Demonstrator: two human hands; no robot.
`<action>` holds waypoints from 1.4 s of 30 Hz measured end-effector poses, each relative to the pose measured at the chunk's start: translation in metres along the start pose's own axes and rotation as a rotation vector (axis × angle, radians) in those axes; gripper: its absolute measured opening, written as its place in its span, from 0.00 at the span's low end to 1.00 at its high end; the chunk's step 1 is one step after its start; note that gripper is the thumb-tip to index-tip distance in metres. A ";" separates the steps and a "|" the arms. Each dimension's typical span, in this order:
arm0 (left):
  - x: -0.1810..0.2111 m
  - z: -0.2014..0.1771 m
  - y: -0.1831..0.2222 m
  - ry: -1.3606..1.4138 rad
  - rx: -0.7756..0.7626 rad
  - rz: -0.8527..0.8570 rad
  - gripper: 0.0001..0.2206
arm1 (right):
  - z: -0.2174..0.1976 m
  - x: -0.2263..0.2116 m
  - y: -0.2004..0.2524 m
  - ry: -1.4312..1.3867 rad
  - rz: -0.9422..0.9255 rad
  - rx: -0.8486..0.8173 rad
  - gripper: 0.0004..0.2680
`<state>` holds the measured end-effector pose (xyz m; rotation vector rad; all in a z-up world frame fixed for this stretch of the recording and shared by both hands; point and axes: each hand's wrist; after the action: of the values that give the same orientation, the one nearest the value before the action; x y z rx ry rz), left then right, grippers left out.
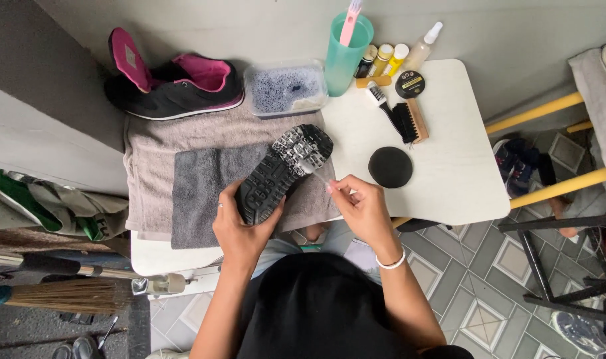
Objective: The person is meticulously cleaning the grooves of a shoe sole using a small pointed tool to remove white residue or debris.
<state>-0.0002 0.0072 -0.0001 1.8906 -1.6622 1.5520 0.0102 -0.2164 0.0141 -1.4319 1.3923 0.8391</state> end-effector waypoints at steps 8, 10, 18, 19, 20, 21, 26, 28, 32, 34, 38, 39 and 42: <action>-0.006 0.009 -0.006 0.014 0.070 -0.031 0.34 | -0.005 0.008 -0.006 -0.026 -0.067 0.159 0.01; -0.009 0.012 -0.010 0.000 0.117 -0.052 0.35 | -0.010 0.009 -0.007 -0.015 -0.105 0.245 0.01; -0.001 0.016 -0.012 0.113 0.131 -0.345 0.32 | 0.004 0.011 -0.013 0.055 -0.308 0.377 0.01; 0.000 0.015 -0.012 0.110 0.131 -0.343 0.32 | 0.007 0.007 -0.013 0.051 -0.307 0.379 0.01; 0.002 0.015 -0.012 0.108 0.132 -0.347 0.32 | 0.010 0.002 -0.014 0.055 -0.322 0.364 0.01; 0.004 0.015 -0.012 0.105 0.133 -0.352 0.32 | 0.013 -0.003 -0.015 0.059 -0.337 0.350 0.02; 0.009 0.012 -0.013 0.099 0.142 -0.306 0.32 | 0.020 -0.017 -0.008 -0.037 -0.262 0.212 0.02; 0.010 0.010 -0.016 0.103 0.144 -0.256 0.32 | 0.020 -0.016 -0.009 -0.114 -0.201 0.133 0.01; 0.013 0.006 -0.020 0.126 0.155 -0.090 0.33 | 0.005 -0.005 -0.020 -0.151 -0.142 0.174 0.02; 0.012 0.004 -0.020 0.132 0.156 -0.043 0.33 | -0.003 -0.006 -0.026 -0.077 -0.152 0.202 0.02; 0.014 0.004 -0.021 0.067 0.134 0.053 0.34 | -0.003 -0.016 -0.031 0.034 -0.171 0.128 0.02; 0.016 0.004 -0.022 0.054 0.131 0.077 0.34 | 0.000 -0.019 -0.032 0.076 -0.192 0.083 0.02; 0.007 0.002 -0.022 0.052 0.126 0.113 0.34 | -0.001 -0.019 -0.038 0.177 -0.258 0.143 0.02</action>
<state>0.0177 0.0093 0.0150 1.8257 -1.7134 1.7736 0.0452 -0.2146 0.0379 -1.5619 1.3316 0.4484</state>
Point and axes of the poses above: each hand's wrist, its own y-axis away from the middle knuckle, its own z-axis out of the palm, x = y × z, and after that the axes turned 2 degrees about x, right-handed
